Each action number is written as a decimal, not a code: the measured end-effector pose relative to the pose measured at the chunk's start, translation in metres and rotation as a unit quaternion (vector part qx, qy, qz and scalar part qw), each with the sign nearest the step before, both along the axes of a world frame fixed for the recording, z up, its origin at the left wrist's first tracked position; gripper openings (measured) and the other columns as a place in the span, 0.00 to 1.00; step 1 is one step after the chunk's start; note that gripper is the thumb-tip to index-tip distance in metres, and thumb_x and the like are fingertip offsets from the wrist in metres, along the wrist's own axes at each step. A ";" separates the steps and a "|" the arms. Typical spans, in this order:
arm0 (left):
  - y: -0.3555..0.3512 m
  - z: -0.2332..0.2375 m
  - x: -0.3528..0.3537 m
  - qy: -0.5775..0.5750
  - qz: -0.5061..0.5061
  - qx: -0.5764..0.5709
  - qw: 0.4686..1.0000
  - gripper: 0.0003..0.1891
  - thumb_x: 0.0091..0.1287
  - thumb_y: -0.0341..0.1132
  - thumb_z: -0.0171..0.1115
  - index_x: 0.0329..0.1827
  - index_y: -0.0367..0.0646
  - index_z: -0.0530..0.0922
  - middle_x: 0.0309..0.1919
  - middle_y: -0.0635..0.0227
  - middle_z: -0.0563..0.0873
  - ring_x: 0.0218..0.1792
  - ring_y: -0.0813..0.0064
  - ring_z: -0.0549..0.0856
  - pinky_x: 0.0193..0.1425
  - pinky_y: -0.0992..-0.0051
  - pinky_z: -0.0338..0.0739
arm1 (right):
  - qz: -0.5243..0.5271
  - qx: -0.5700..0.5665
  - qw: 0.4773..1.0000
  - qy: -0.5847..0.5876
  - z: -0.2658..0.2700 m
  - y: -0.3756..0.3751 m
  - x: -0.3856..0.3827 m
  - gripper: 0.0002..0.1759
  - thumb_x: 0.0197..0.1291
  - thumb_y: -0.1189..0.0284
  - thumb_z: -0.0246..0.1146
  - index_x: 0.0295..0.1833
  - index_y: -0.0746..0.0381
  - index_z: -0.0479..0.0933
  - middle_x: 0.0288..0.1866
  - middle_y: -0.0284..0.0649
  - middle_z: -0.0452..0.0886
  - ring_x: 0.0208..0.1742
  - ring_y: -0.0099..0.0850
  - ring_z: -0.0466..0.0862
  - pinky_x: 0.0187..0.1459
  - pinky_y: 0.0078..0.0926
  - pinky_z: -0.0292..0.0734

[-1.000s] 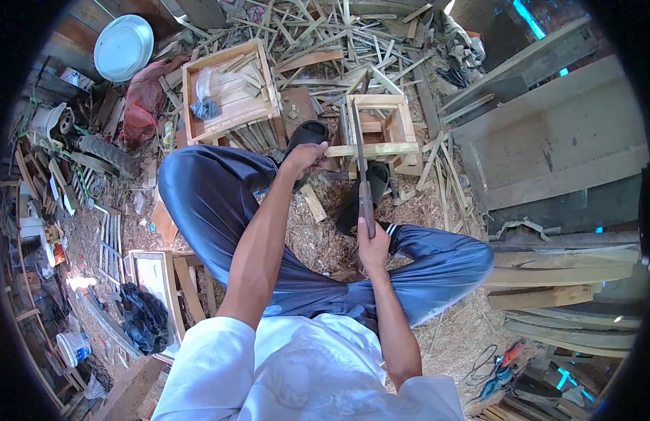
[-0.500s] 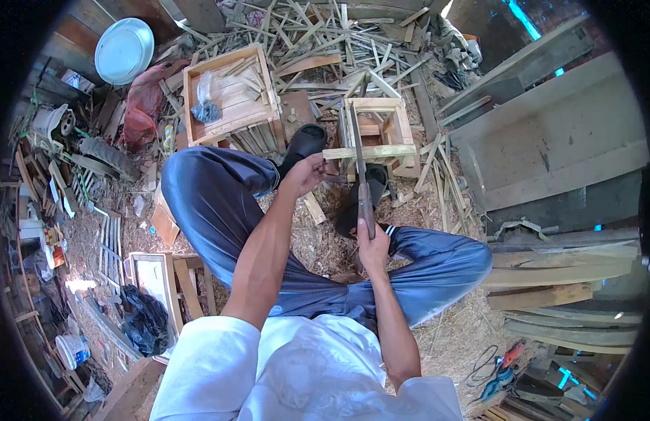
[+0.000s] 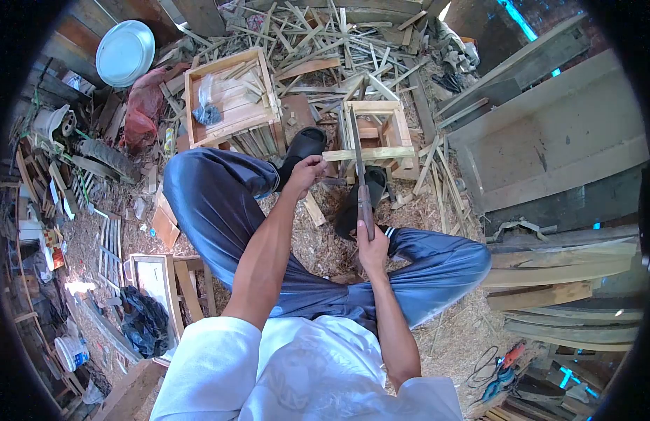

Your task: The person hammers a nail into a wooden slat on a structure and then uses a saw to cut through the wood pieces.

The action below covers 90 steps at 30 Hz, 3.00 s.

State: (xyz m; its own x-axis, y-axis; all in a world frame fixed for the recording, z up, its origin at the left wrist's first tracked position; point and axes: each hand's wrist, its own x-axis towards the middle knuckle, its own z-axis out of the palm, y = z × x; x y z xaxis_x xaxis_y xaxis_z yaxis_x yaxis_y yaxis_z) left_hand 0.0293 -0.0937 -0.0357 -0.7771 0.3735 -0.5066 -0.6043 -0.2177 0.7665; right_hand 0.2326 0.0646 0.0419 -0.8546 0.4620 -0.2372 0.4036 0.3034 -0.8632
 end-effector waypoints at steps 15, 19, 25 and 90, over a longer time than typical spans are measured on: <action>-0.008 0.006 -0.017 0.016 -0.037 -0.077 0.996 0.10 0.67 0.30 0.64 0.50 0.44 0.80 0.38 0.75 0.83 0.39 0.81 0.80 0.44 0.77 0.73 | 0.023 0.010 1.000 0.001 -0.001 -0.002 0.001 0.22 0.70 0.57 0.60 0.32 0.65 0.77 0.17 0.30 0.73 0.20 0.19 0.71 0.24 0.25 0.66; -0.002 0.029 -0.030 0.017 -0.026 -0.054 0.998 0.11 0.61 0.27 0.65 0.47 0.43 0.82 0.39 0.74 0.85 0.33 0.84 0.79 0.31 0.81 0.68 | 0.016 -0.001 1.000 -0.004 -0.001 0.001 0.002 0.24 0.69 0.55 0.59 0.35 0.67 0.79 0.18 0.39 0.74 0.21 0.26 0.73 0.27 0.31 0.69; 0.023 0.062 -0.040 0.329 -0.092 -0.376 0.861 0.12 0.67 0.38 0.60 0.43 0.38 0.84 0.34 0.56 0.88 0.38 0.60 0.87 0.44 0.66 0.78 | 0.012 -0.025 0.999 -0.026 -0.007 0.005 0.001 0.28 0.69 0.51 0.58 0.35 0.69 0.78 0.18 0.47 0.74 0.22 0.34 0.73 0.30 0.37 0.70; 0.041 0.036 -0.026 0.406 -0.207 -0.389 0.801 0.19 0.71 0.46 0.53 0.49 0.37 0.78 0.48 0.54 0.76 0.51 0.51 0.71 0.62 0.59 0.64 | -0.020 -0.033 0.998 0.046 0.006 0.008 -0.004 0.27 0.72 0.57 0.56 0.23 0.66 0.74 0.14 0.31 0.70 0.16 0.18 0.69 0.20 0.22 0.62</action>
State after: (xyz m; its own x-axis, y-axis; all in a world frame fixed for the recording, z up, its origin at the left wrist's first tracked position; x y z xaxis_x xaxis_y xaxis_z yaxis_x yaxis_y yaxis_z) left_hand 0.0038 -0.0525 0.0004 -0.8596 0.5008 -0.1008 0.2649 0.6057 0.7503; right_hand 0.2290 0.0726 0.0474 -0.8556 0.4818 -0.1890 0.3320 0.2307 -0.9146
